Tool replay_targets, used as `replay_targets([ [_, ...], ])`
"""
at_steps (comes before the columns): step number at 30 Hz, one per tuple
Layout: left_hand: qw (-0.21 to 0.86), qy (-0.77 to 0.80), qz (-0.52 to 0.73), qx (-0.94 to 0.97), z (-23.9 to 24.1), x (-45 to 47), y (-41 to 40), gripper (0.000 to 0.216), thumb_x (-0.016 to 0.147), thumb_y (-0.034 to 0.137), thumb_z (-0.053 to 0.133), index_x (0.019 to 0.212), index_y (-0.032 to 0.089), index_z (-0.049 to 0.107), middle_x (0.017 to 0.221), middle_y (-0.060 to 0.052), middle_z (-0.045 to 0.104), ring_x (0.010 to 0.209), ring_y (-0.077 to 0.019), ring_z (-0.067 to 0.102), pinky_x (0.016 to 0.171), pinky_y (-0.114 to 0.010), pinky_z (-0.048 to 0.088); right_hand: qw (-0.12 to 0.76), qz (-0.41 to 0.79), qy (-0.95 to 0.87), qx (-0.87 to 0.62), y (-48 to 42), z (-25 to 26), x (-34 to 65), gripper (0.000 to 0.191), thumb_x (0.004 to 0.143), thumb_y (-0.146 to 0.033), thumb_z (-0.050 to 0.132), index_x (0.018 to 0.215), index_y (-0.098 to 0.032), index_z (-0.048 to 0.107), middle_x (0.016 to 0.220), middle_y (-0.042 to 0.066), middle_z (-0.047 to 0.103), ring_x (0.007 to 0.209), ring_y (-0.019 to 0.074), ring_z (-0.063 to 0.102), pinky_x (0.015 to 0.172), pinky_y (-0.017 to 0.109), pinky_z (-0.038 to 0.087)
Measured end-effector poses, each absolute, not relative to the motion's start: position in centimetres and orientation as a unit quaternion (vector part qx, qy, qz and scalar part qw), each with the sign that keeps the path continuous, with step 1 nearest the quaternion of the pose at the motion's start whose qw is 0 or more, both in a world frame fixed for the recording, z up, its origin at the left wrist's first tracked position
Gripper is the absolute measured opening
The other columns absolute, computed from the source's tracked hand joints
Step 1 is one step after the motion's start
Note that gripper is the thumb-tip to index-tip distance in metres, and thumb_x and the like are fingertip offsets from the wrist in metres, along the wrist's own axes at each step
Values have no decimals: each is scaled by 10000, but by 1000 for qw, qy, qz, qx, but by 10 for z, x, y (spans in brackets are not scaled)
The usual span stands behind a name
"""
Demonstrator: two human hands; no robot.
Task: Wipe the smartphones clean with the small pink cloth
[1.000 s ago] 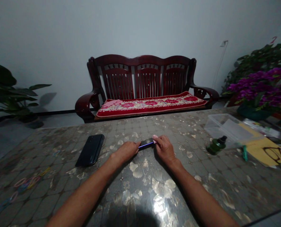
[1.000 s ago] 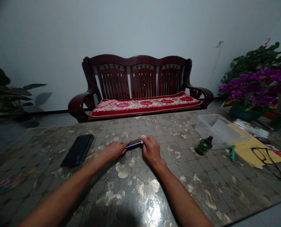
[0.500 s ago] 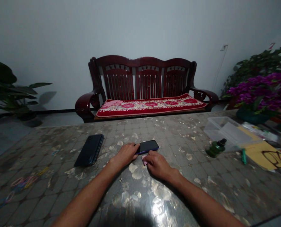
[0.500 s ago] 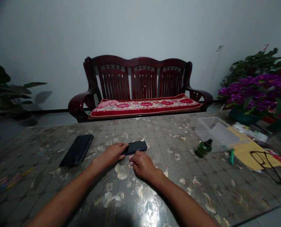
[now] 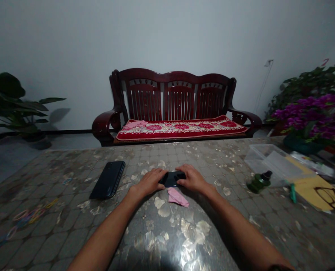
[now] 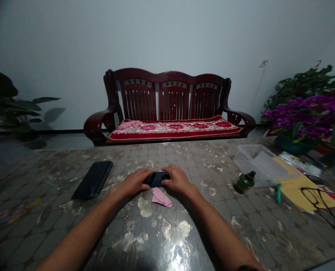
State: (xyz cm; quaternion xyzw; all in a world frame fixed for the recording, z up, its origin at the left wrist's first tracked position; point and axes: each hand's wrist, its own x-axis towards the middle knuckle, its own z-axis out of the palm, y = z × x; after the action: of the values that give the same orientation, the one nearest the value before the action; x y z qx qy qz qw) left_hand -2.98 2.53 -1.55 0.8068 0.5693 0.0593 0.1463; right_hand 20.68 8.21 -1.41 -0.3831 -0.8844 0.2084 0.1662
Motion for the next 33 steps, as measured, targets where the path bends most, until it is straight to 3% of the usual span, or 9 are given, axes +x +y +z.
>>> replay_targets([
  [5, 163, 561, 74, 808, -22, -33, 32, 660, 786, 206, 762, 1401, 195, 522, 1423, -143, 564, 1313, -320, 520, 1112, -423, 405, 86, 172, -917, -349, 93, -17, 202, 789, 704, -211, 743, 1454, -183, 502, 1415, 131, 567, 1274, 315, 514, 1065, 433, 392],
  [13, 174, 563, 159, 792, -37, -30, 37, 784, 784, 156, 745, 1494, 219, 419, 1508, -136, 506, 1389, -286, 476, 1171, -429, 365, 19, 131, -920, -368, 94, -12, 193, 907, 723, -305, 729, 1544, -188, 360, 1410, 168, 565, 1253, 340, 535, 1031, 445, 408],
  [21, 154, 624, 208, 738, -37, -11, 34, 796, 799, 96, 661, 1523, 221, 356, 1518, -135, 496, 1398, -257, 480, 1166, -436, 382, 40, 104, -912, -394, 92, -12, 187, 861, 775, -323, 673, 1555, -164, 343, 1334, 176, 615, 1189, 326, 567, 964, 398, 441],
  [33, 132, 666, 189, 710, -48, -26, 16, 681, 860, 193, 592, 1512, 174, 398, 1518, -132, 502, 1395, -262, 486, 1157, -398, 399, 64, 53, -815, -574, 107, -19, 238, 794, 827, -385, 633, 1535, -152, 361, 1268, 195, 645, 1174, 347, 572, 944, 418, 437],
])
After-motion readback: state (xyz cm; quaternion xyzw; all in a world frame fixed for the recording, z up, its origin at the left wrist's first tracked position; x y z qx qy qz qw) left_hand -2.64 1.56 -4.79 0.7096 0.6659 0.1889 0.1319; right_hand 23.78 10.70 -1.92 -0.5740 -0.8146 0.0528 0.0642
